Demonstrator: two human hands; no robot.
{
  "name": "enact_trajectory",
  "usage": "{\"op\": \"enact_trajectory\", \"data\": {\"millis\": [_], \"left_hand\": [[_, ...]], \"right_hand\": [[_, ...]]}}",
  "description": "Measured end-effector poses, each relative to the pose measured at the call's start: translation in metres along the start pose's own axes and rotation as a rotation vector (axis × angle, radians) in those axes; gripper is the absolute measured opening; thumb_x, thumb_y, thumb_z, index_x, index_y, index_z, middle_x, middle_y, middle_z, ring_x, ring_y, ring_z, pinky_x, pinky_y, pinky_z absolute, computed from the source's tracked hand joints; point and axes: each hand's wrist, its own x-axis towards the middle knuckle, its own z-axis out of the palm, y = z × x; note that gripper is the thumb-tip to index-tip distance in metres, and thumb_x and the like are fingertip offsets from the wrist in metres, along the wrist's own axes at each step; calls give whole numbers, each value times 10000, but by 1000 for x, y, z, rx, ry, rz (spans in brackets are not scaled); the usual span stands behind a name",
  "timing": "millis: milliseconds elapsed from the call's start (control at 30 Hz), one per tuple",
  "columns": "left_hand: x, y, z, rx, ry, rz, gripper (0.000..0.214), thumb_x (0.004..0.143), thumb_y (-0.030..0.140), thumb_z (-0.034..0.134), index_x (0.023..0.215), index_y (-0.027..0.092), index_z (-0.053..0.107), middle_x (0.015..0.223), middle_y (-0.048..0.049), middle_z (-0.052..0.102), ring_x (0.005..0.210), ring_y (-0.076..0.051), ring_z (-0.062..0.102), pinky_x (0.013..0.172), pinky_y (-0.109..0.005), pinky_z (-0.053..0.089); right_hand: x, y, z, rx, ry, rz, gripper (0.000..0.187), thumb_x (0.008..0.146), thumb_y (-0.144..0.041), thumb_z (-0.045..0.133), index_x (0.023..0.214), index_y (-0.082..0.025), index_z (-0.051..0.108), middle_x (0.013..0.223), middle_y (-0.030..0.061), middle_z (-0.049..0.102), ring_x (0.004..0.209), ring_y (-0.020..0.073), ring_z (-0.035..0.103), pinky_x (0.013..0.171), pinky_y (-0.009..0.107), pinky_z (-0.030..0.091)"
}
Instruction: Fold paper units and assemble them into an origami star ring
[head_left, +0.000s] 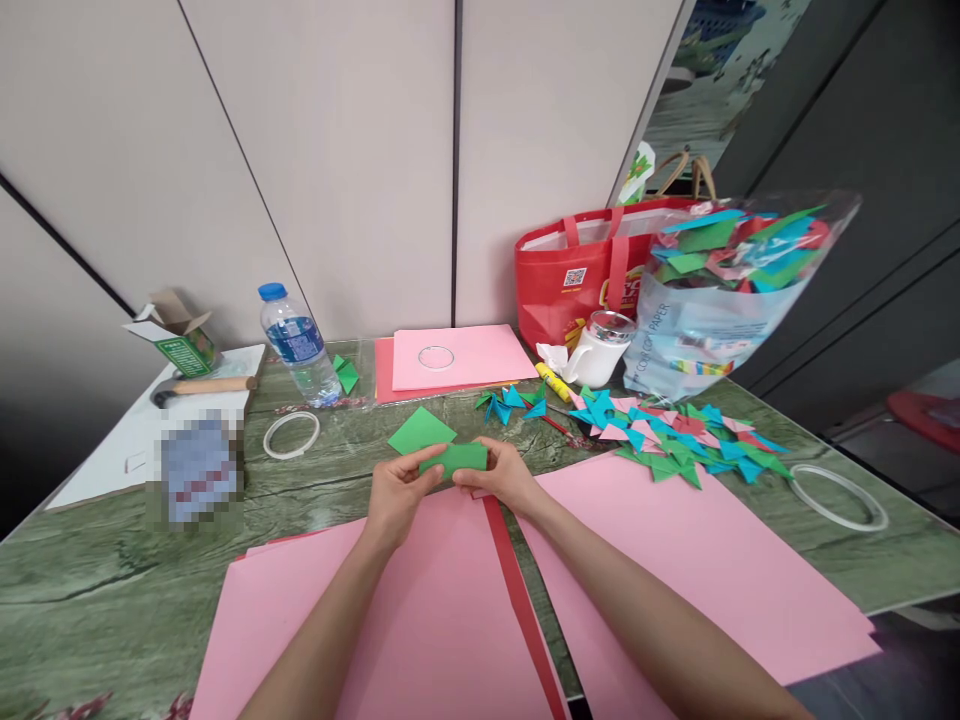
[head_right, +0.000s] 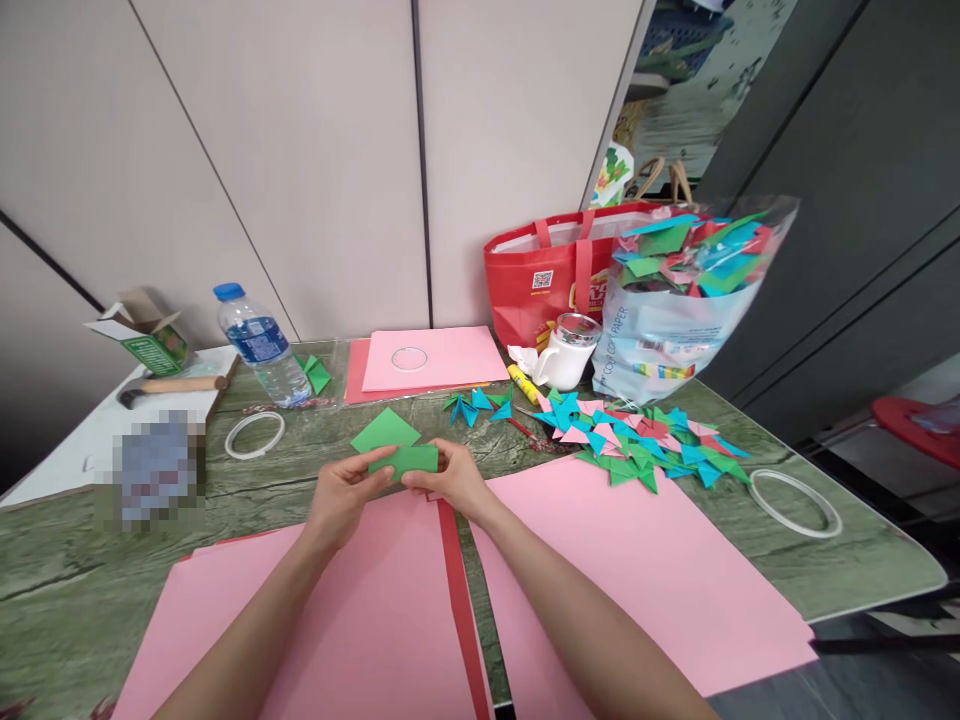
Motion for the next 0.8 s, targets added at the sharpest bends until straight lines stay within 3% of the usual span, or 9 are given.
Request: {"op": "enact_trajectory", "data": {"millis": [200,500,800], "left_hand": [[-1,1,1,103,75,62,355,550,239,760,893,152,726,408,81,415,437,-74,466,605,-279,543],[-7,8,10,-56,103,0,422,498,205,787,909,139,715,635,27,624,508,-116,613,673,-317,576],[-4,5,6,183,24,63,389,556,172,726,945,163,703,838,-27,709,715,-186,658,650,-265,558]], "right_hand": [[0,2,1,2,-5,-4,353,566,-360,743,814,-160,590,613,-27,630,510,100,568,448,203,443],[4,4,-2,73,45,-39,367,449,-350,800,614,-154,536,551,-7,640,499,128,601,490,249,490],[2,9,6,-26,-1,-154,329,582,-325,735,795,-174,535,529,-57,586,449,97,530,419,205,413]]}}
